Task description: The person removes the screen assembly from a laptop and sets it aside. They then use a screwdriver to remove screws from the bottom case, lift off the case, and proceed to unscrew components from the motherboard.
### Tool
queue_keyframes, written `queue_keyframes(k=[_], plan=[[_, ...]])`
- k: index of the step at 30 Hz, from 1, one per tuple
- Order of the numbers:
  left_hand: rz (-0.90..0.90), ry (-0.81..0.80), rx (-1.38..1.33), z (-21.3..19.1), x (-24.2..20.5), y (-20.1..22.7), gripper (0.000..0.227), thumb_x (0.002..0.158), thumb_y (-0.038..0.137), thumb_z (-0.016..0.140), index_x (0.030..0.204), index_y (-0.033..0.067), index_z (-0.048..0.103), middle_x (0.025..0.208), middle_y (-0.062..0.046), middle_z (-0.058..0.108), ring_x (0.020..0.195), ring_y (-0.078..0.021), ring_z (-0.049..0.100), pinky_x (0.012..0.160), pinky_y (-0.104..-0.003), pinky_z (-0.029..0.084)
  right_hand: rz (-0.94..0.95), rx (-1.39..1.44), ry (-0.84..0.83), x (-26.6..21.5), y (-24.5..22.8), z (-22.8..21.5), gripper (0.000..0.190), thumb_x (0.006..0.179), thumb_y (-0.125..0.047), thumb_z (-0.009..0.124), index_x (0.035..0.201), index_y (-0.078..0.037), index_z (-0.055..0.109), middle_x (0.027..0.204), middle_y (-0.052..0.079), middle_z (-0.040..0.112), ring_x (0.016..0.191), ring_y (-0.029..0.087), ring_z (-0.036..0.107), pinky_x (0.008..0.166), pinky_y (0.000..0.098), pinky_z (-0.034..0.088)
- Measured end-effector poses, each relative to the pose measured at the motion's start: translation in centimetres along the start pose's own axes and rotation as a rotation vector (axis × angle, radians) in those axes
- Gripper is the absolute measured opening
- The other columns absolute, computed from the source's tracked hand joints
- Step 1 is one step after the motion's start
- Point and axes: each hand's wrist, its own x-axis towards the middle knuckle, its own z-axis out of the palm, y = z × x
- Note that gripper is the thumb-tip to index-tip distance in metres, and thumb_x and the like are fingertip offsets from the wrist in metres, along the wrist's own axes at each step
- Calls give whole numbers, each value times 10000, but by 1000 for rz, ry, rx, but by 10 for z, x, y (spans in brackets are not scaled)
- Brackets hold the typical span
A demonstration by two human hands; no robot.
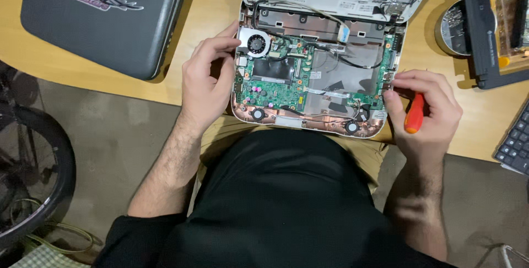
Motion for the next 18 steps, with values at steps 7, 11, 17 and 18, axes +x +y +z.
queue_keyframes(k=[7,11,17,18], plan=[[15,5,50,4,-2,-3,324,1086,-143,613,1341,-10,761,1648,-262,774,1389,-313,800,1118,-399,685,2,23,4,-1,11,-1,108,1266,108,900,1303,177,827,1339,360,820,1276,469,778,1215,552,619],[38,-17,62,1,-6,1,310,1121,-146,614,1362,-4,748,1695,-269,740,1394,-317,766,1112,-412,645,-1,31,-13,-1,1,-3,136,1265,96,890,1336,192,824,1350,360,818,1290,468,768,1178,547,625],[343,6,169,14,-14,-12,139,1127,17,756,1260,-13,783,1555,-244,720,1419,-408,678,1249,-591,553,99,211,87,2,-5,4,165,1294,15,676,1434,80,617,1345,297,723,1205,370,714,1119,454,599],[479,34,198,17,-18,-19,187,1077,143,826,1201,7,792,1405,-231,755,1360,-379,679,1206,-596,518,150,390,130,4,-4,9,245,1311,4,526,1539,57,452,1400,329,652,1173,342,686,1082,418,611]])
